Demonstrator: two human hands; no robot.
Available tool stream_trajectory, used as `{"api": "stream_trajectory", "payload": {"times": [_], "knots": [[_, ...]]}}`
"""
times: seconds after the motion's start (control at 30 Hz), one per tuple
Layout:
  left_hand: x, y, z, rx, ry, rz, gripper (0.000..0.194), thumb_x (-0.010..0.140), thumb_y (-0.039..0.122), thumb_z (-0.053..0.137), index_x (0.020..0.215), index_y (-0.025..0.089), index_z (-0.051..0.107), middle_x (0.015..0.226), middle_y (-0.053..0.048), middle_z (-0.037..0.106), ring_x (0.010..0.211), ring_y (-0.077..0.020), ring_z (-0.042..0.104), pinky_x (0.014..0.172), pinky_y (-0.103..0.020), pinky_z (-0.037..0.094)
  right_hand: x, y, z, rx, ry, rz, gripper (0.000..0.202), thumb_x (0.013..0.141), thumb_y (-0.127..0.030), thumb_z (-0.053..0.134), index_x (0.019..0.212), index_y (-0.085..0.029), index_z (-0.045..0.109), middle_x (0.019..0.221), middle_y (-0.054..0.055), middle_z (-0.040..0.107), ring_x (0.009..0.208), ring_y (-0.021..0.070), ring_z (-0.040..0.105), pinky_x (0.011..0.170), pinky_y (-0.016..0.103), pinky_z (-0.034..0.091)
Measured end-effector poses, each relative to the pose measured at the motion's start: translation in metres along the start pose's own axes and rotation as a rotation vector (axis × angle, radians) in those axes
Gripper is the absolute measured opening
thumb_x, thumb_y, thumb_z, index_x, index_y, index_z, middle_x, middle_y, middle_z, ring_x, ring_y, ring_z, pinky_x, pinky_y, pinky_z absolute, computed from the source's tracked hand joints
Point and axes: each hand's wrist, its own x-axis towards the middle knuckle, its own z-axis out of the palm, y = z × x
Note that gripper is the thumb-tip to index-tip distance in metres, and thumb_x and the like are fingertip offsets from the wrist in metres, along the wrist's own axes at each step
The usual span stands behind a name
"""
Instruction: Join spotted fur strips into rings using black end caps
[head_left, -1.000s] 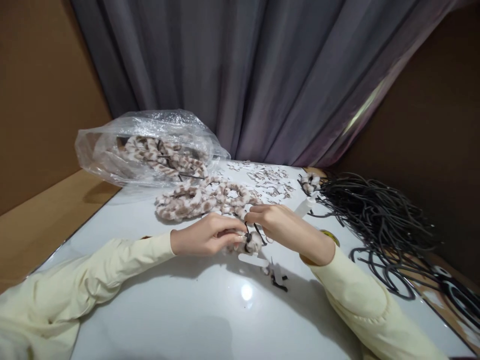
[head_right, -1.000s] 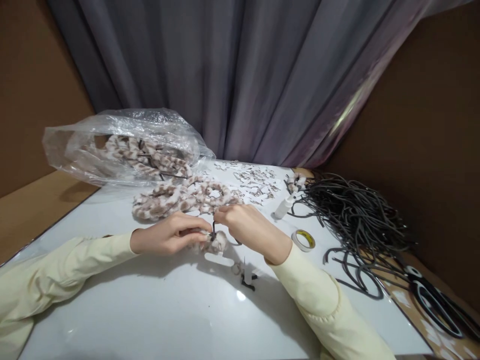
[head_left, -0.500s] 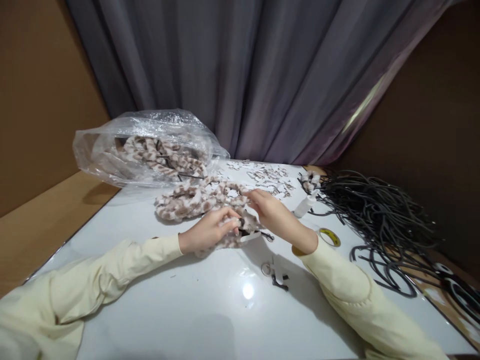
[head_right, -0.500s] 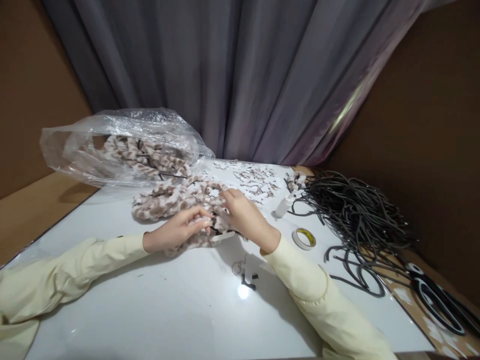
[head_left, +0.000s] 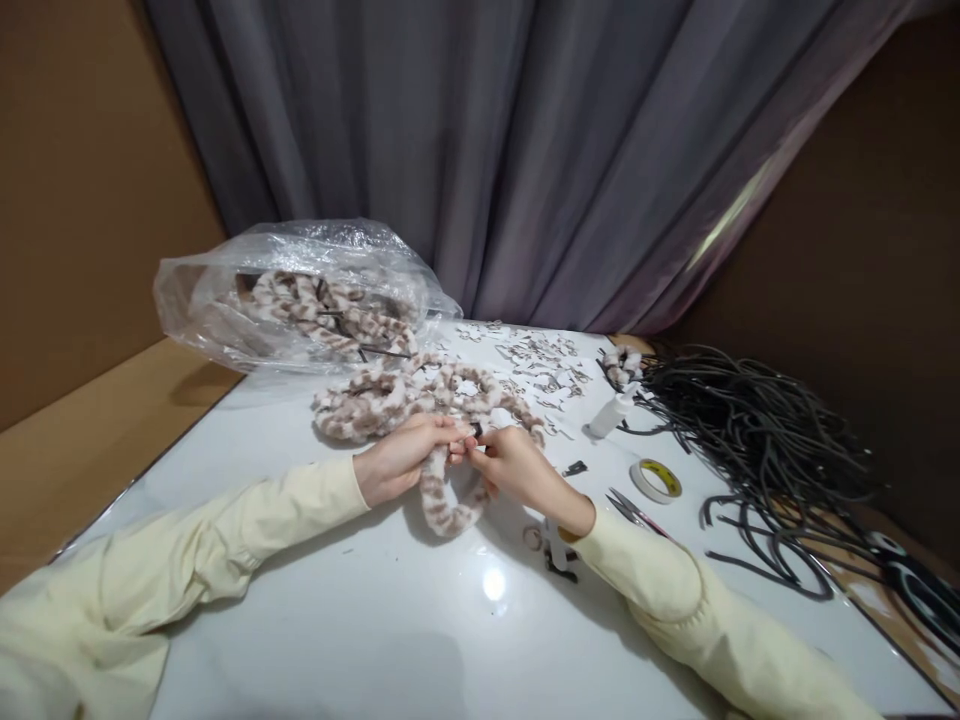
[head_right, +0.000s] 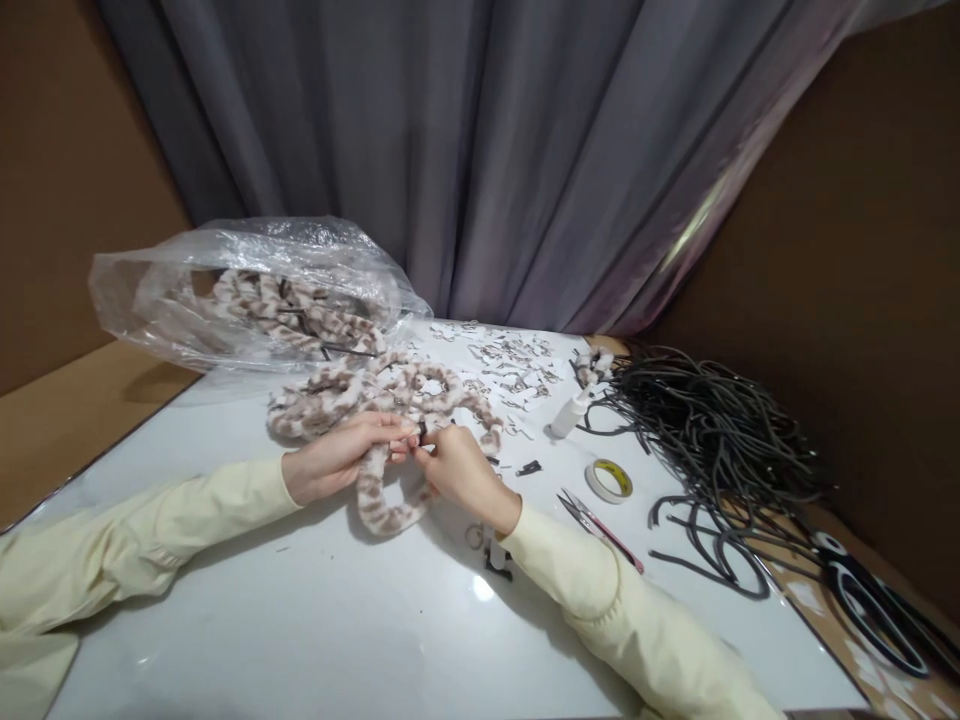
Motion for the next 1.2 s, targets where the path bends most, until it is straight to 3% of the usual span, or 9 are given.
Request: {"api": "stream_trajectory", "payload": {"times": [0.17, 0.3, 0.43, 0.6, 0.7, 0.83, 1.03, 1.1, 1.2], "knots": [[-0.012, 0.000, 0.003, 0.581, 0.088, 0.424, 0.012, 0.084, 0.027, 0.054, 0.088, 0.015, 0.052, 0.071, 0.000, 0.063, 0.055, -0.0086, 0.049, 0.050, -0.018, 0.036, -0.004, -0.006, -0.016, 0.080, -0.042, 0.019, 0.038, 0.087, -0.026, 0.039, 0.052, -0.015, 0.051, 0.038, -0.002, 0.051, 0.035, 0.0071, 0.043, 0.048, 0.018, 0.036], [-0.017, -0.010, 0.001, 0.963, 0.207, 0.704, 0.011, 0.086, 0.029, 0.050, 0.084, 0.018, 0.048, 0.075, 0.000, 0.063, 0.063, -0.0126, 0.056, 0.056, -0.022, 0.039, -0.008, -0.012, -0.031, 0.103, -0.105, 0.017, 0.037, 0.084, -0.021, 0.043, 0.048, -0.015, 0.048, 0.038, -0.002, 0.050, 0.033, 0.0058, 0.039, 0.046, 0.018, 0.033], [-0.017, -0.018, -0.003, 1.214, 0.145, 1.055, 0.006, 0.089, 0.018, 0.042, 0.083, 0.018, 0.044, 0.074, -0.001, 0.057, 0.062, -0.0124, 0.054, 0.057, -0.023, 0.041, -0.010, -0.012, -0.038, 0.105, -0.179, -0.028, 0.038, 0.084, -0.021, 0.043, 0.047, -0.015, 0.048, 0.038, -0.003, 0.048, 0.035, 0.0059, 0.039, 0.047, 0.019, 0.034], [-0.011, -0.020, -0.008, 1.561, 0.047, 1.425, 0.020, 0.088, 0.008, 0.034, 0.073, 0.018, 0.040, 0.064, -0.002, 0.047, 0.059, -0.0152, 0.043, 0.055, -0.028, 0.038, -0.012, -0.014, -0.042, 0.026, -0.212, -0.074, 0.039, 0.082, -0.019, 0.044, 0.043, -0.016, 0.043, 0.039, -0.001, 0.050, 0.038, 0.0066, 0.041, 0.049, 0.019, 0.035], [-0.009, -0.021, -0.009, 1.664, 0.054, 1.483, 0.022, 0.088, 0.008, 0.036, 0.069, 0.019, 0.039, 0.061, -0.002, 0.045, 0.058, -0.0158, 0.040, 0.054, -0.029, 0.036, -0.015, -0.014, -0.044, -0.014, -0.227, -0.128, 0.038, 0.082, -0.016, 0.043, 0.044, -0.016, 0.041, 0.039, -0.001, 0.051, 0.039, 0.0070, 0.042, 0.051, 0.019, 0.036], [-0.008, -0.019, -0.011, 1.646, 0.013, 1.437, 0.020, 0.088, 0.006, 0.035, 0.072, 0.017, 0.039, 0.064, -0.003, 0.044, 0.060, -0.0159, 0.039, 0.055, -0.029, 0.036, -0.016, -0.010, -0.045, -0.043, -0.263, -0.187, 0.034, 0.083, -0.016, 0.041, 0.049, -0.017, 0.041, 0.042, -0.001, 0.053, 0.040, 0.0066, 0.044, 0.052, 0.019, 0.038], [-0.007, -0.020, -0.015, 1.639, -0.173, 1.399, 0.013, 0.090, 0.011, 0.031, 0.083, 0.015, 0.042, 0.069, -0.006, 0.049, 0.065, -0.0178, 0.043, 0.059, -0.030, 0.039, -0.020, -0.012, -0.046, -0.130, -0.428, -0.051, 0.022, 0.081, -0.008, 0.038, 0.061, -0.016, 0.043, 0.050, -0.002, 0.055, 0.034, 0.0051, 0.043, 0.044, 0.018, 0.033], [-0.006, -0.023, -0.015, 1.674, -0.197, 1.391, 0.014, 0.091, 0.012, 0.030, 0.083, 0.015, 0.042, 0.071, -0.007, 0.050, 0.065, -0.0182, 0.044, 0.060, -0.031, 0.039, -0.021, -0.013, -0.045, -0.277, -0.399, -0.071, 0.020, 0.077, -0.003, 0.040, 0.062, -0.015, 0.047, 0.051, -0.001, 0.055, 0.039, 0.0059, 0.045, 0.045, 0.018, 0.030], [-0.005, -0.027, -0.013, 1.758, -0.141, 1.372, 0.017, 0.091, 0.013, 0.031, 0.079, 0.015, 0.043, 0.069, -0.006, 0.049, 0.064, -0.0185, 0.044, 0.059, -0.031, 0.038, -0.024, -0.015, -0.040, -0.514, -0.288, -0.172, 0.020, 0.072, 0.002, 0.043, 0.067, -0.014, 0.054, 0.060, 0.003, 0.059, 0.050, 0.0092, 0.049, 0.048, 0.021, 0.026]]}}
